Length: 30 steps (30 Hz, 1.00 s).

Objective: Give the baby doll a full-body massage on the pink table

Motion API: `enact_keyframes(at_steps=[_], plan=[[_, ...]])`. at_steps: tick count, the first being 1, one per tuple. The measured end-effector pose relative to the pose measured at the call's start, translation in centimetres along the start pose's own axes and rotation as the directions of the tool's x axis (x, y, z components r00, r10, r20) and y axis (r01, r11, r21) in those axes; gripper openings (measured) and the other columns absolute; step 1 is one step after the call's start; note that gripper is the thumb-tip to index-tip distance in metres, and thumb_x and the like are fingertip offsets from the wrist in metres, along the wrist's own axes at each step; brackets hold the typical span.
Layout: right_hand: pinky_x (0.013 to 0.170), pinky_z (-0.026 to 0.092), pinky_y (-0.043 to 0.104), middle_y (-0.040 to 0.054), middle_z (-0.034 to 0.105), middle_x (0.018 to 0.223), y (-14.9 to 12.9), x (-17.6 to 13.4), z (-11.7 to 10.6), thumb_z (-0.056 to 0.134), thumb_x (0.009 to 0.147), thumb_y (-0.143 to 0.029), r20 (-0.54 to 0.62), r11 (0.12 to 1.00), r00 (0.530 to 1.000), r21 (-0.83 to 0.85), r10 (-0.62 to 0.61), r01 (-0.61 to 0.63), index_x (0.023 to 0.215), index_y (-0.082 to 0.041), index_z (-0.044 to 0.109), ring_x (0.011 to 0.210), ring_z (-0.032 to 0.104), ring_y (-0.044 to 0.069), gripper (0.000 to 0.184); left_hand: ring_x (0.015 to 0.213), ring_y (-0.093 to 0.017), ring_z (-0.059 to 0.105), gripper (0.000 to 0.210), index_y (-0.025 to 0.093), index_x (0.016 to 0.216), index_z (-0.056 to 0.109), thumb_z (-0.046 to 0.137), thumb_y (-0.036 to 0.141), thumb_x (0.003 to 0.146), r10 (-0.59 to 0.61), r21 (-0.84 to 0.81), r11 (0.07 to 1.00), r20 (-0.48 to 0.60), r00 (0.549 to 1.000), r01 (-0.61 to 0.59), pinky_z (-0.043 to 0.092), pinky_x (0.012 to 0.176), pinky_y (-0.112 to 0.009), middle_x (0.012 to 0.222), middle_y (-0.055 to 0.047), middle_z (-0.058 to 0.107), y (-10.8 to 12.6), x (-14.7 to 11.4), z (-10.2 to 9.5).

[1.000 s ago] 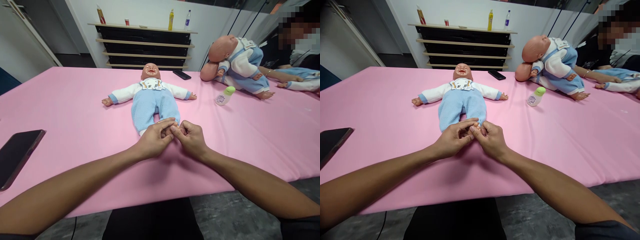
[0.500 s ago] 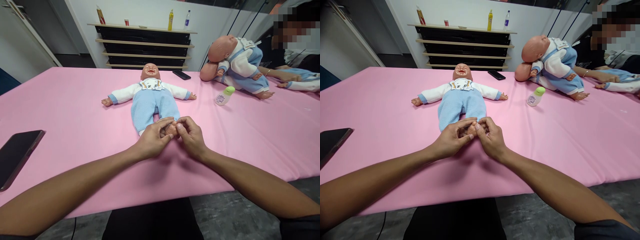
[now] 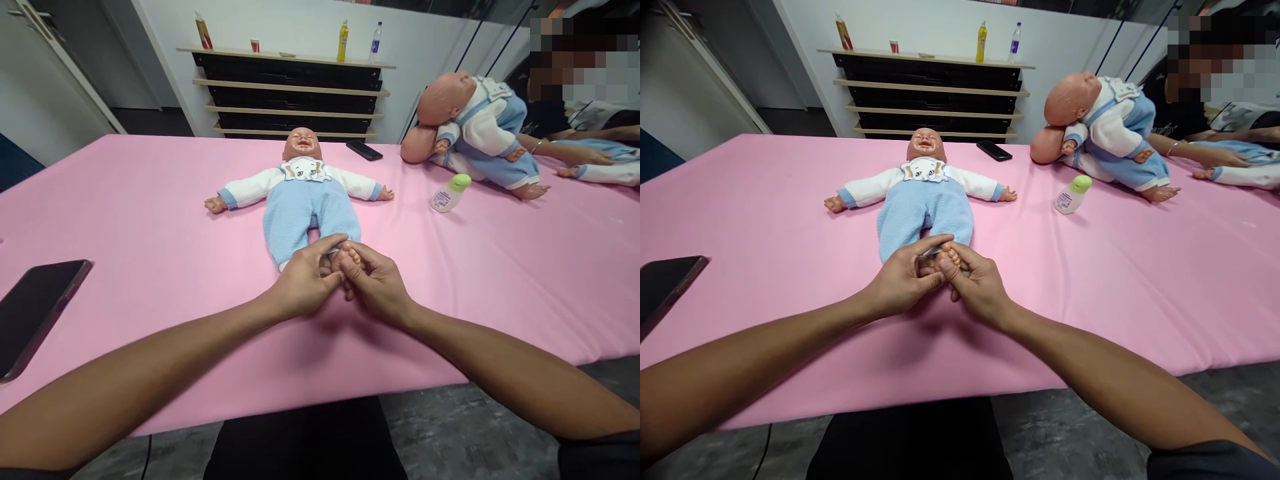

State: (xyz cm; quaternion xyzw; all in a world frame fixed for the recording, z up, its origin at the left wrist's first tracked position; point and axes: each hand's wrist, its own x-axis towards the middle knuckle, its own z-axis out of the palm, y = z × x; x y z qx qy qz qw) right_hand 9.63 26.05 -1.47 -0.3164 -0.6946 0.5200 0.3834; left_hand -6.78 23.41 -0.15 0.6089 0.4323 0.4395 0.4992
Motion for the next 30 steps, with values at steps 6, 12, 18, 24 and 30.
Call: enact_keyframes(at_steps=[6,12,18,24,30], plan=[[0.054,0.042,0.024,-0.0044,0.047,0.06,-0.6,-0.1,0.4,0.046,0.098,-0.041,-0.083,0.998,0.995,-0.012,-0.063,0.062,0.077,-0.018,0.053,0.05,0.046,0.007,0.031,0.085,-0.02,0.071,0.062,0.016,0.14,0.045,0.064,0.019,0.081,0.006,0.068,0.998,-0.02,1.0,-0.005,0.058,0.08,-0.035,0.099,-0.008,0.071,0.0,-0.1,0.0],[0.056,0.044,0.026,-0.0023,0.053,0.06,0.1,-0.1,0.2,0.035,0.101,-0.044,-0.115,0.997,0.992,-0.051,-0.055,0.05,0.078,-0.019,0.053,0.052,0.051,0.01,0.039,0.076,-0.018,0.069,0.06,0.016,0.139,0.046,0.062,0.02,0.082,0.011,0.202,0.979,-0.03,0.999,-0.005,0.058,0.074,-0.034,0.091,-0.005,0.071,-0.2,-0.1,-0.2],[0.065,0.047,0.027,-0.0004,0.062,0.072,0.4,-0.3,-0.4,0.038,0.1,-0.037,-0.18,0.933,0.97,-0.348,-0.163,0.092,0.1,-0.02,0.061,0.064,0.059,0.012,0.028,0.11,-0.024,0.063,0.059,0.015,0.138,0.045,0.059,0.017,0.081,0.298,0.469,0.85,-0.056,0.953,-0.239,0.054,0.095,-0.04,0.128,-0.012,0.06,-0.6,-0.7,0.0],[0.077,0.047,0.029,0.0031,0.068,0.094,0.1,-0.4,-0.7,0.047,0.094,-0.023,-0.146,0.8,0.923,-0.559,-0.356,0.22,0.101,-0.02,0.064,0.084,0.063,0.016,0.019,0.124,-0.022,0.054,0.05,0.013,0.134,0.045,0.054,0.013,0.085,0.555,0.683,0.606,0.003,0.832,-0.407,0.049,0.103,-0.039,0.13,-0.014,0.058,-0.7,-1.7,0.8],[0.069,0.044,0.027,0.0024,0.065,0.084,0.8,-0.2,-0.6,0.051,0.09,-0.021,-0.11,0.779,0.936,-0.592,-0.333,0.208,0.096,-0.018,0.065,0.073,0.058,0.014,0.015,0.104,-0.02,0.062,0.038,0.011,0.123,0.049,0.051,0.011,0.086,0.632,0.794,0.385,0.144,0.761,-0.47,0.053,0.089,-0.033,0.111,-0.012,0.065,-0.2,-2.6,0.5]])
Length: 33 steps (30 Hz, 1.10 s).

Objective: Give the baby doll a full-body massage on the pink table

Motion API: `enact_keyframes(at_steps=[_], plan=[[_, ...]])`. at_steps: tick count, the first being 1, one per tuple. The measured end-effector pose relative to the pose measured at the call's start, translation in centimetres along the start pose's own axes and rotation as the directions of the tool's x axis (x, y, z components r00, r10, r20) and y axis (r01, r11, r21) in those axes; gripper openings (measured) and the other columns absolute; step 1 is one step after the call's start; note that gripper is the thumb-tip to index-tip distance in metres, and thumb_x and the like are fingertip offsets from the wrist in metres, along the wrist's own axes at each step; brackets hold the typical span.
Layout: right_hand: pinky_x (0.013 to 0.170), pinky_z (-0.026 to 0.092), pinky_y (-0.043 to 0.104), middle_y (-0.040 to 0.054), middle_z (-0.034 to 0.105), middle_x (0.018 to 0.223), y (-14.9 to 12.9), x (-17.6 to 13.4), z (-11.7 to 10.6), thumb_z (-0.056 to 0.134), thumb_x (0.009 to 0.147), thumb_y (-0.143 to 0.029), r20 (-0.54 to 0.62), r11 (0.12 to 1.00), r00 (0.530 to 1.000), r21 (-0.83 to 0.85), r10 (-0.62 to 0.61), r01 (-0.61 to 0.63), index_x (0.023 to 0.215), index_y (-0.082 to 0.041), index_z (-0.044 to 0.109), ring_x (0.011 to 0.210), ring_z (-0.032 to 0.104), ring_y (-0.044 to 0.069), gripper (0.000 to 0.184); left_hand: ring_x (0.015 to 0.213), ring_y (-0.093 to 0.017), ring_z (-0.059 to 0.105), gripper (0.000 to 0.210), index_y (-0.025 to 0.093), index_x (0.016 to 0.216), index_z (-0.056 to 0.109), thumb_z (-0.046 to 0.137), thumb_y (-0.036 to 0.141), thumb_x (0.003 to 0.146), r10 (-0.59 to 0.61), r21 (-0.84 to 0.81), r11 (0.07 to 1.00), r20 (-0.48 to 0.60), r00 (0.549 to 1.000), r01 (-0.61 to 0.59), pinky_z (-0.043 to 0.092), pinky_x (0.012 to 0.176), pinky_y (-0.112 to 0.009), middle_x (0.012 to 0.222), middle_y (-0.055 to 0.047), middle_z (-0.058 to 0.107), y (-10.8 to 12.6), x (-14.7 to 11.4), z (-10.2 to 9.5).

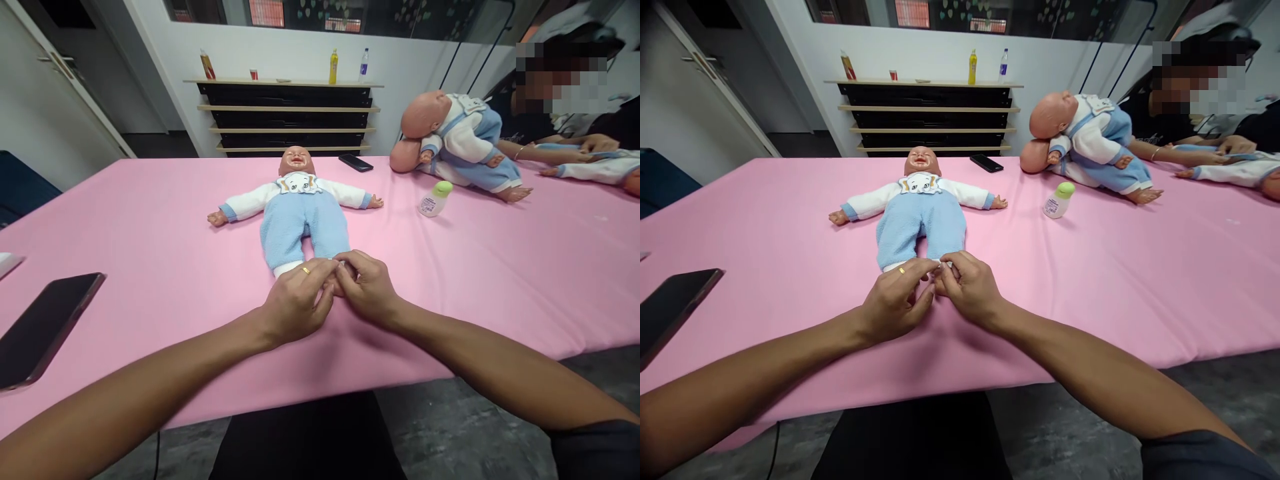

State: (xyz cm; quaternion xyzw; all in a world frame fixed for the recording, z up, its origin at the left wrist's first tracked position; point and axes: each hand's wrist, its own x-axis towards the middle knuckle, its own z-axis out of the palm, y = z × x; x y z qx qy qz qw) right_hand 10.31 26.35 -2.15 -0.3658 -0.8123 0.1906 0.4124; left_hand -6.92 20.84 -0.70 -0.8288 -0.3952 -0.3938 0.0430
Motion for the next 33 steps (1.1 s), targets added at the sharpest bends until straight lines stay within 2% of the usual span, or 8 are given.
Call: enact_keyframes(at_steps=[3,5,12,15,20,26,30,33], plan=[[0.064,0.042,0.027,0.0009,0.061,0.077,-0.2,0.0,-0.1,0.055,0.087,-0.019,-0.014,1.0,1.0,-0.014,0.016,-0.016,0.098,-0.017,0.065,0.065,0.053,0.012,0.015,0.099,-0.024,0.06,0.032,0.01,0.119,0.053,0.05,0.017,0.087,0.023,0.175,0.983,0.177,0.984,-0.055,0.051,0.086,-0.038,0.106,-0.014,0.063,-0.2,-0.8,-1.2],[0.063,0.041,0.026,0.0006,0.059,0.075,-0.5,0.1,-0.3,0.055,0.086,-0.018,0.0,1.0,1.0,0.001,0.0,0.0,0.098,-0.017,0.065,0.064,0.052,0.012,0.016,0.094,-0.027,0.058,0.031,0.01,0.114,0.057,0.05,0.025,0.088,-0.067,0.329,0.944,0.281,0.958,-0.031,0.05,0.08,-0.041,0.101,-0.016,0.061,-0.3,-1.5,-1.9],[0.066,0.042,0.028,0.0023,0.057,0.075,-0.7,0.1,-0.4,0.054,0.087,-0.02,0.003,0.996,0.996,-0.023,-0.085,0.085,0.093,-0.017,0.065,0.069,0.053,0.014,0.013,0.078,-0.026,0.061,0.053,0.019,0.133,0.047,0.046,0.049,0.09,-0.436,0.524,0.82,0.31,0.845,0.231,0.047,0.066,-0.035,0.09,-0.012,0.062,-1.2,-3.8,-2.4],[0.067,0.044,0.03,0.0033,0.058,0.077,-1.3,0.3,-0.4,0.053,0.087,-0.021,-0.004,0.989,0.99,-0.042,-0.139,0.139,0.097,-0.018,0.064,0.071,0.054,0.016,0.015,0.079,-0.025,0.064,0.053,0.022,0.14,0.04,0.045,0.044,0.092,-0.454,0.415,0.86,0.352,0.819,0.298,0.047,0.066,-0.033,0.093,-0.01,0.065,-1.4,-4.2,-2.6],[0.068,0.047,0.03,0.0052,0.061,0.084,-5.2,1.8,-0.4,0.055,0.088,-0.022,0.076,0.986,0.984,-0.027,-0.16,0.163,0.1,-0.019,0.063,0.074,0.057,0.016,0.015,0.086,-0.02,0.061,0.041,0.023,0.13,0.054,0.053,0.031,0.09,-0.422,0.02,0.905,0.19,0.887,0.426,0.049,0.076,-0.032,0.1,-0.008,0.063,-1.4,-3.8,-3.7],[0.09,0.051,0.036,0.0105,0.057,0.112,-7.8,2.6,3.2,0.051,0.093,-0.028,0.092,0.979,0.978,0.089,-0.189,0.181,0.121,-0.02,0.06,0.104,0.057,0.021,0.031,0.078,-0.015,0.051,0.031,0.022,0.117,0.065,0.062,0.029,0.086,-0.531,-0.365,0.796,-0.038,0.846,0.483,0.048,0.075,-0.029,0.082,-0.003,0.053,-2.2,-3.4,-4.3],[0.103,0.048,0.041,0.0128,0.042,0.136,-6.8,1.5,5.2,0.053,0.093,-0.032,0.07,0.969,0.977,0.158,-0.2,0.187,0.143,-0.024,0.043,0.125,0.049,0.024,0.051,0.088,-0.017,0.053,0.043,0.022,0.127,0.06,0.064,0.029,0.085,-0.588,-0.548,0.688,-0.036,0.808,0.476,0.051,0.083,-0.032,0.091,-0.004,0.05,-2.8,-3.8,-3.8],[0.109,0.043,0.044,0.0095,0.041,0.141,-6.1,0.9,5.2,0.051,0.095,-0.027,0.02,0.964,0.989,0.226,-0.149,0.141,0.142,-0.031,0.046,0.132,0.044,0.024,0.047,0.096,-0.018,0.053,0.043,0.025,0.131,0.057,0.06,0.03,0.088,-0.577,-0.573,0.67,-0.003,0.817,0.471,0.053,0.086,-0.034,0.098,-0.006,0.049,-2.6,-4.0,-3.5]])
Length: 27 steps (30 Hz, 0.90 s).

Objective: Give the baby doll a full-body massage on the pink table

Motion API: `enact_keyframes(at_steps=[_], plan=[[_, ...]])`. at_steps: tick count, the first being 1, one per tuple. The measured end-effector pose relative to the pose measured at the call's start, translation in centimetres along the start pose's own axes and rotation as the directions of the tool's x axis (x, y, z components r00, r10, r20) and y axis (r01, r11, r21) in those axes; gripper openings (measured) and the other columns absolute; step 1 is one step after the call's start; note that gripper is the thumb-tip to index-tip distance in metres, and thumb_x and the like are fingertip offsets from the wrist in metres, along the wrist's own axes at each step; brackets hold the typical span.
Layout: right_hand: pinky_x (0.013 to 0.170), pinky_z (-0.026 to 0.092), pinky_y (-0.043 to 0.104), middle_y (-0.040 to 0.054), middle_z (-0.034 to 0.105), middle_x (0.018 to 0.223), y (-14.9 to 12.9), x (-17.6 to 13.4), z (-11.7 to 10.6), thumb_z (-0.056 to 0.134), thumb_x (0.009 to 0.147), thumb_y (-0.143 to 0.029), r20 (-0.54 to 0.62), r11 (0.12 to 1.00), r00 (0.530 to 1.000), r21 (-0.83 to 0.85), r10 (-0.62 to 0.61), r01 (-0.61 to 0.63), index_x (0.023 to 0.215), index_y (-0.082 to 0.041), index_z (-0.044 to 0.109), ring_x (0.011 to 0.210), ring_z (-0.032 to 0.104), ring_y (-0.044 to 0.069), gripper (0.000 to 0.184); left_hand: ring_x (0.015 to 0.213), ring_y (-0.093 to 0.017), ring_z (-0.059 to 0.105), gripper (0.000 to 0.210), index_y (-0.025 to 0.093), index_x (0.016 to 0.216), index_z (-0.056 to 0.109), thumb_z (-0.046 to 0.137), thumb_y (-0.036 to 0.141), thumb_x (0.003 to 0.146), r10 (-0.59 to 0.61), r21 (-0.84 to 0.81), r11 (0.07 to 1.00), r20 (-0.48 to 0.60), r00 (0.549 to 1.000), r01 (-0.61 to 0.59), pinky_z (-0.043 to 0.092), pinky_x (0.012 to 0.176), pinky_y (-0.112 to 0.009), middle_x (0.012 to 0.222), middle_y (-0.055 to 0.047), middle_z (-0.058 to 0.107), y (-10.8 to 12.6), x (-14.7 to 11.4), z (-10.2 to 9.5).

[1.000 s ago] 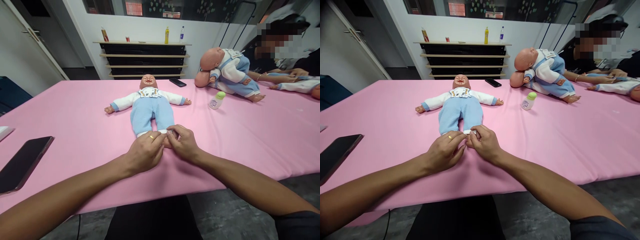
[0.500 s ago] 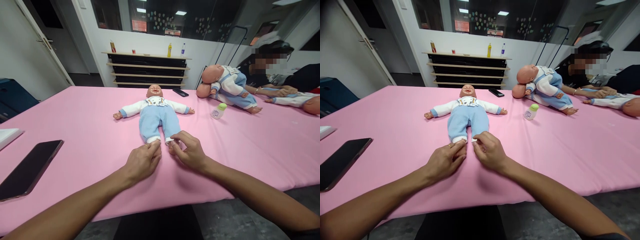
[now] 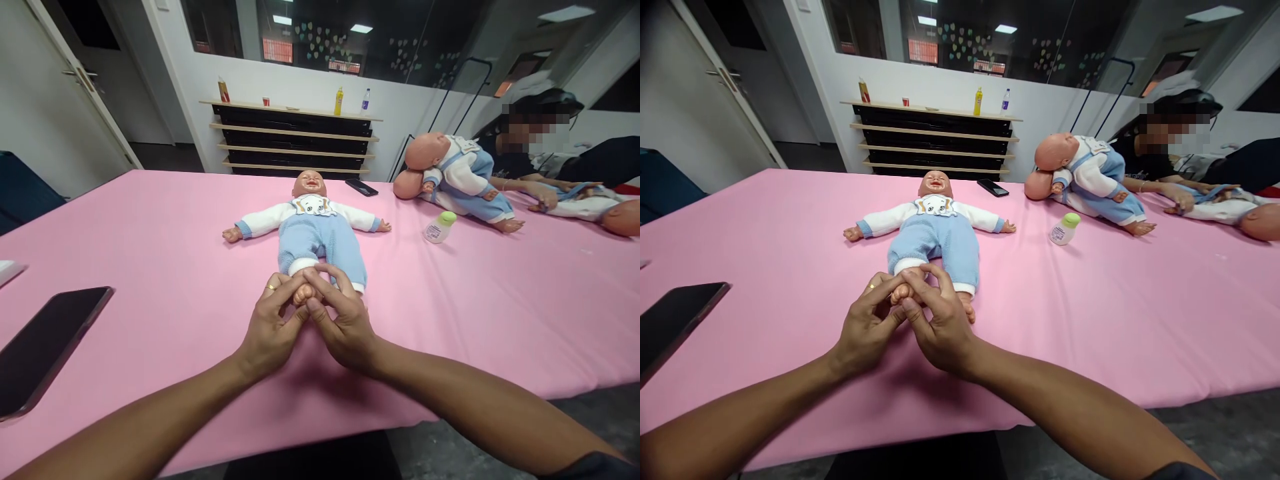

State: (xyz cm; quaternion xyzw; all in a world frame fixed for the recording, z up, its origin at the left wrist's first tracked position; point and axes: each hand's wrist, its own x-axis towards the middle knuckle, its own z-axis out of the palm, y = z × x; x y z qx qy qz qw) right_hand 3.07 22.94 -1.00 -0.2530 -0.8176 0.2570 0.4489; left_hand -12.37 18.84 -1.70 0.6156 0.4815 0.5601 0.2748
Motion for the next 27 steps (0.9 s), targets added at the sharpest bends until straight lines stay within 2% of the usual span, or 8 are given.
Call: enact_keyframes(at_steps=[3,7,11,14,16,19,24,27], plan=[[0.112,0.04,0.046,0.008,0.035,0.147,0.3,-0.2,-0.4,0.051,0.095,-0.026,-0.011,1.0,1.0,0.028,-0.008,0.008,0.139,-0.032,0.049,0.136,0.04,0.025,0.044,0.108,-0.02,0.052,0.039,0.028,0.129,0.057,0.057,0.029,0.091,-0.004,0.028,1.0,0.029,1.0,0.003,0.056,0.085,-0.033,0.108,-0.007,0.047,0.2,-0.3,0.2],[0.109,0.043,0.047,0.0094,0.037,0.147,0.5,-0.2,-0.4,0.053,0.094,-0.028,-0.032,1.0,0.999,0.011,0.024,-0.024,0.143,-0.032,0.042,0.135,0.042,0.026,0.051,0.132,-0.024,0.041,0.039,0.029,0.132,0.054,0.052,0.026,0.093,0.043,0.167,0.985,0.03,0.999,-0.048,0.056,0.095,-0.037,0.132,-0.009,0.042,0.6,-0.4,0.2],[0.106,0.044,0.047,0.0118,0.044,0.14,0.3,-0.2,-0.2,0.057,0.091,-0.031,-0.071,0.997,0.995,0.012,0.071,-0.07,0.146,-0.028,0.035,0.129,0.045,0.026,0.059,0.141,-0.026,0.034,0.038,0.024,0.131,0.053,0.05,0.022,0.093,0.151,0.235,0.958,0.069,0.986,-0.163,0.04,0.113,-0.045,0.149,-0.01,0.036,0.7,-0.1,0.1],[0.098,0.051,0.042,0.0116,0.05,0.129,0.2,-0.2,-0.2,0.056,0.092,-0.031,-0.057,0.992,0.991,0.046,0.123,-0.12,0.137,-0.026,0.046,0.115,0.054,0.023,0.047,0.138,-0.024,0.039,0.042,0.023,0.135,0.049,0.049,0.021,0.093,0.179,0.192,0.962,0.107,0.978,-0.197,0.035,0.116,-0.046,0.146,-0.01,0.044,0.3,0.0,0.1],[0.094,0.053,0.039,0.0105,0.051,0.123,0.2,-0.2,-0.2,0.054,0.093,-0.031,-0.056,0.985,0.986,0.086,0.157,-0.151,0.133,-0.027,0.051,0.108,0.057,0.021,0.04,0.136,-0.023,0.043,0.044,0.023,0.137,0.047,0.05,0.021,0.093,0.152,0.128,0.978,0.094,0.984,-0.163,0.037,0.114,-0.044,0.142,-0.009,0.048,0.1,0.0,0.2],[0.093,0.054,0.036,0.0098,0.049,0.126,0.2,-0.2,-0.2,0.054,0.093,-0.032,-0.05,0.971,0.981,0.159,0.187,-0.177,0.138,-0.029,0.046,0.105,0.059,0.019,0.045,0.129,-0.022,0.05,0.053,0.025,0.142,0.037,0.054,0.022,0.092,0.064,-0.033,0.998,0.057,0.996,-0.062,0.044,0.109,-0.04,0.137,-0.009,0.053,0.3,-0.1,0.3],[0.103,0.049,0.039,0.009,0.045,0.131,0.2,-0.2,-0.4,0.055,0.093,-0.033,0.016,0.971,0.987,0.175,0.162,-0.162,0.135,-0.03,0.052,0.122,0.051,0.021,0.042,0.124,-0.023,0.055,0.046,0.022,0.133,0.047,0.059,0.028,0.089,-0.02,-0.123,0.992,0.07,0.997,0.029,0.049,0.104,-0.038,0.135,-0.01,0.054,1.1,0.0,0.0],[0.108,0.045,0.042,0.0091,0.042,0.139,0.4,-0.2,-0.3,0.056,0.093,-0.032,-0.023,0.971,0.987,0.185,0.157,-0.151,0.134,-0.03,0.052,0.131,0.045,0.022,0.041,0.126,-0.024,0.053,0.056,0.024,0.145,0.037,0.054,0.031,0.093,-0.048,-0.135,0.989,0.104,0.993,0.062,0.047,0.106,-0.04,0.139,-0.01,0.052,1.0,-0.1,-0.2]])
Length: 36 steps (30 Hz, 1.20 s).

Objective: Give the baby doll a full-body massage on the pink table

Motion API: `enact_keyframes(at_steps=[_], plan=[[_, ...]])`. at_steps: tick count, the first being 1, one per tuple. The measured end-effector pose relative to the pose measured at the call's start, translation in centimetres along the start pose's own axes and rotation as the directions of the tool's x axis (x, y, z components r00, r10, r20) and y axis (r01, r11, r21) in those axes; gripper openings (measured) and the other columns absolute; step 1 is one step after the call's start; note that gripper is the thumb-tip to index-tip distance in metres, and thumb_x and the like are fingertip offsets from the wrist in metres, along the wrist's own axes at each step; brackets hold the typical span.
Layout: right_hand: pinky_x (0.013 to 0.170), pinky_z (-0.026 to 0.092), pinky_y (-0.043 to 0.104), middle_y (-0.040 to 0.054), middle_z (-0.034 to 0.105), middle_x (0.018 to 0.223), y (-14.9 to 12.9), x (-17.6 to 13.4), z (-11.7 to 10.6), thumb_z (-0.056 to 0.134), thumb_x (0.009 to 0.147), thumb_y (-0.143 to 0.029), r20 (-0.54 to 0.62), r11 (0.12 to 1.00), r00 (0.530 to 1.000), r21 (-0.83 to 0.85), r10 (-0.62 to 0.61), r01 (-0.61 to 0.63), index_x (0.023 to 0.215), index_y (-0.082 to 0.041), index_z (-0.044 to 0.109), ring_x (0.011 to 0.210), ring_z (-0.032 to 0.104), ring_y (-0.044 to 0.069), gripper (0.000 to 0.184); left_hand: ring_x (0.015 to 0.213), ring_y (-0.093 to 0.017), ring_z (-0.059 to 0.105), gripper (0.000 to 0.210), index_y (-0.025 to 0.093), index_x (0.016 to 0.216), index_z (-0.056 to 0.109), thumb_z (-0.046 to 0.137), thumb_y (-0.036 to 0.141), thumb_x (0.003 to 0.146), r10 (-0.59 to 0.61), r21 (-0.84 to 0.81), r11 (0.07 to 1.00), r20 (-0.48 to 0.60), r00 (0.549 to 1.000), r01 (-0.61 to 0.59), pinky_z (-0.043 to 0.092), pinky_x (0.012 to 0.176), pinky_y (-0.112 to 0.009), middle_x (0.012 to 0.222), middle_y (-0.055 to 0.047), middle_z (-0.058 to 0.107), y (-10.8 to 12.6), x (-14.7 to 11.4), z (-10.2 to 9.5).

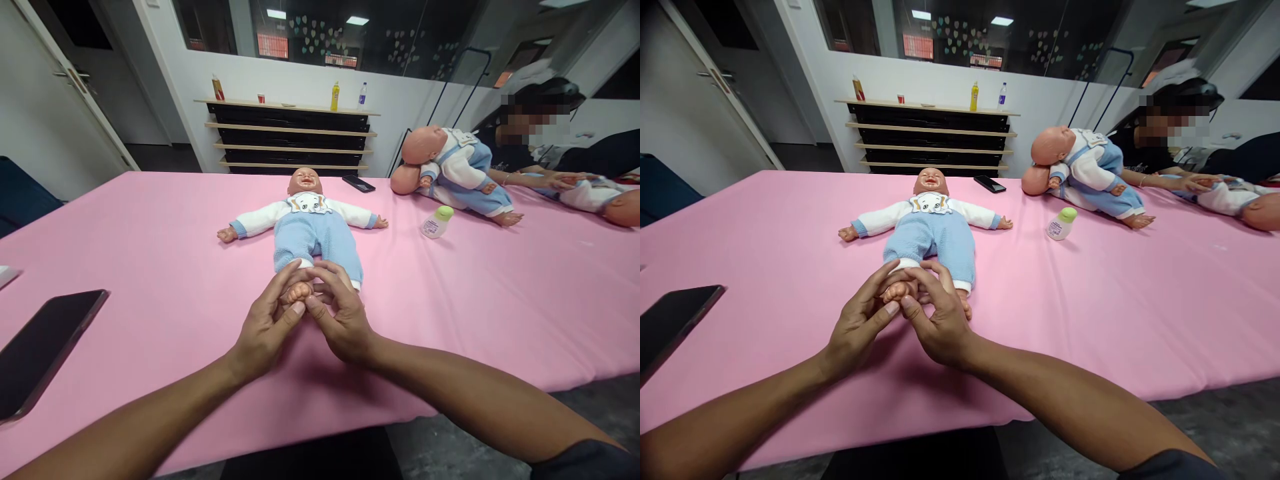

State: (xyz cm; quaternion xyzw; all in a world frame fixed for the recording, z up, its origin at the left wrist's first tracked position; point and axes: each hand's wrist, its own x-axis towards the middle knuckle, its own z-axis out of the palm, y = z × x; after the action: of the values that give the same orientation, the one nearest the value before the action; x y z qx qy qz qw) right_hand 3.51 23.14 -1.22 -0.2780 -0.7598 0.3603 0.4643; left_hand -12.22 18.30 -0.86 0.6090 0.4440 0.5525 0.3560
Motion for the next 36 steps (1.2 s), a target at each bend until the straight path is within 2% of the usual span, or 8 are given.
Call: enact_keyframes(at_steps=[2,7,11,16,18,26,32,36], plan=[[0.112,0.039,0.044,0.0089,0.04,0.144,0.1,0.0,0.0,0.055,0.094,-0.032,0.021,1.0,1.0,-0.001,-0.022,0.022,0.136,-0.03,0.049,0.137,0.039,0.023,0.043,0.128,-0.023,0.052,0.061,0.025,0.15,0.028,0.051,0.032,0.094,-0.013,-0.005,1.0,0.005,1.0,0.013,0.046,0.106,-0.04,0.14,-0.01,0.052,-0.2,-0.1,0.1],[0.116,0.034,0.044,0.0069,0.037,0.149,0.1,0.2,-0.1,0.049,0.097,-0.032,0.144,0.999,0.989,0.018,-0.043,0.041,0.137,-0.03,0.051,0.145,0.025,0.022,0.04,0.132,-0.02,0.048,0.06,0.027,0.152,0.024,0.048,0.032,0.097,-0.017,-0.02,1.0,0.014,1.0,0.017,0.041,0.111,-0.039,0.141,-0.007,0.052,-0.5,-0.1,0.3],[0.115,0.035,0.044,0.0057,0.04,0.148,0.0,0.5,0.0,0.053,0.095,-0.032,0.144,0.998,0.988,0.021,-0.058,0.056,0.131,-0.03,0.056,0.144,0.029,0.022,0.036,0.136,-0.02,0.043,0.058,0.026,0.151,0.027,0.046,0.034,0.097,-0.018,0.015,1.0,0.015,1.0,0.018,0.035,0.115,-0.038,0.146,-0.007,0.048,-0.4,0.1,0.3],[0.114,0.035,0.042,0.0059,0.058,0.131,0.0,0.8,0.4,0.05,0.097,-0.033,0.086,0.997,0.995,0.062,-0.046,0.041,0.117,-0.027,0.064,0.14,0.036,0.02,0.025,0.141,-0.021,0.036,0.056,0.023,0.15,0.031,0.044,0.036,0.098,0.004,0.083,0.996,0.028,1.0,-0.006,0.033,0.116,-0.038,0.151,-0.008,0.041,-0.4,0.2,0.3],[0.114,0.036,0.041,0.0055,0.059,0.128,-0.1,0.9,0.4,0.05,0.097,-0.035,0.064,0.996,0.998,0.085,-0.019,0.014,0.114,-0.027,0.065,0.139,0.037,0.02,0.025,0.142,-0.022,0.034,0.056,0.022,0.15,0.032,0.045,0.036,0.097,0.01,0.095,0.995,0.039,0.999,-0.014,0.033,0.116,-0.038,0.153,-0.008,0.037,-0.5,0.1,0.4],[0.116,0.032,0.037,0.0046,0.062,0.125,-0.2,1.2,0.2,0.046,0.099,-0.038,0.049,0.975,0.996,0.204,0.08,-0.088,0.102,-0.023,0.069,0.135,0.042,0.018,0.027,0.129,-0.024,0.051,0.057,0.025,0.147,0.039,0.055,0.034,0.093,0.006,0.047,0.999,0.036,0.999,-0.008,0.045,0.108,-0.036,0.148,-0.006,0.045,-1.2,0.2,0.8],[0.116,0.031,0.036,0.0055,0.054,0.135,0.2,0.9,0.4,0.049,0.097,-0.031,0.05,0.981,0.999,0.194,0.021,-0.03,0.121,-0.025,0.062,0.135,0.043,0.017,0.027,0.134,-0.021,0.047,0.052,0.025,0.144,0.043,0.053,0.033,0.094,0.017,0.08,0.997,-0.036,0.999,-0.014,0.042,0.111,-0.033,0.147,-0.004,0.046,-1.3,0.4,0.7],[0.116,0.031,0.035,0.0051,0.055,0.134,0.2,0.8,0.3,0.051,0.097,-0.031,0.06,0.983,0.998,0.184,0.02,-0.03,0.121,-0.026,0.062,0.137,0.04,0.017,0.027,0.132,-0.023,0.048,0.05,0.021,0.144,0.042,0.047,0.036,0.097,-0.013,0.106,0.994,-0.071,0.997,0.021,0.049,0.104,-0.033,0.147,-0.007,0.046,-1.2,0.3,0.6]])
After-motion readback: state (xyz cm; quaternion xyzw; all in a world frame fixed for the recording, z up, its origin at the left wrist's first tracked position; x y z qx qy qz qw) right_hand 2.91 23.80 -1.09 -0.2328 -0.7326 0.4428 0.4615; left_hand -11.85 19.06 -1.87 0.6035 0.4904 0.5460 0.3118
